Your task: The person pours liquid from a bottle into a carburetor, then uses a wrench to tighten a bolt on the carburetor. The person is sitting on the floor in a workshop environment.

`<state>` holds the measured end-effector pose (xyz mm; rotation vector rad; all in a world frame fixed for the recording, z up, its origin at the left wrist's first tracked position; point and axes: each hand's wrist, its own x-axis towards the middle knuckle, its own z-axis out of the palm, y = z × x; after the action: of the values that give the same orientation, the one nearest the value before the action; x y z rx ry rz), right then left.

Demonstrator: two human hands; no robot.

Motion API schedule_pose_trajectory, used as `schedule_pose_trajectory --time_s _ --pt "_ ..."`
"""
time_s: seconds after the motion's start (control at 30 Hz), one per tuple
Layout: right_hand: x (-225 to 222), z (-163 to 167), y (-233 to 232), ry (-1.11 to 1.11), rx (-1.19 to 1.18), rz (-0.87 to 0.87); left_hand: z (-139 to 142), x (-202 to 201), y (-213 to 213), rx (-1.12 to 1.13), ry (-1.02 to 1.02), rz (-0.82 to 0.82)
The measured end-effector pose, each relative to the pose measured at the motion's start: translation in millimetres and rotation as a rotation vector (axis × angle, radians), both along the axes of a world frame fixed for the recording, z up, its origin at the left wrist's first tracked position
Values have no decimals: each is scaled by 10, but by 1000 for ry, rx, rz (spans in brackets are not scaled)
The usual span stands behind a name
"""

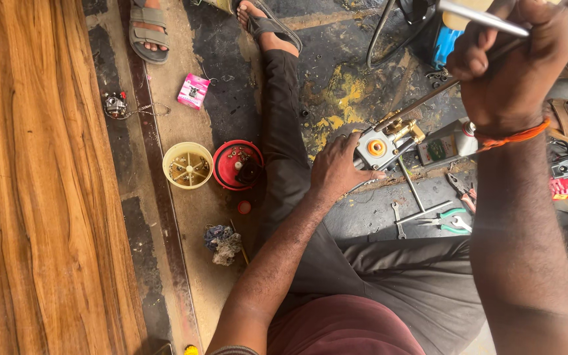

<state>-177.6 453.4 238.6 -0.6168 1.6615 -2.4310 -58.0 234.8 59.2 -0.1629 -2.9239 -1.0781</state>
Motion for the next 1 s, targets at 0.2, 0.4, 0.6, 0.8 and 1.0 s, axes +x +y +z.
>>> schedule_pose_trajectory --time_s 0.2,0.4,0.6,0.8,1.0 --pt "2 185 -214 25 59 42 -53 14 7 44 56 5" --pt "-11 727 -277 35 645 211 -95 -22 16 13 55 -14" --pt "-370 1062 -463 -370 1659 650 -86 11 35 11 12 4" --pt "-35 582 -739 -40 192 190 -20 24 7 58 121 13" --pt "143 790 -769 199 468 -406 79 -4 -11 57 25 -11"
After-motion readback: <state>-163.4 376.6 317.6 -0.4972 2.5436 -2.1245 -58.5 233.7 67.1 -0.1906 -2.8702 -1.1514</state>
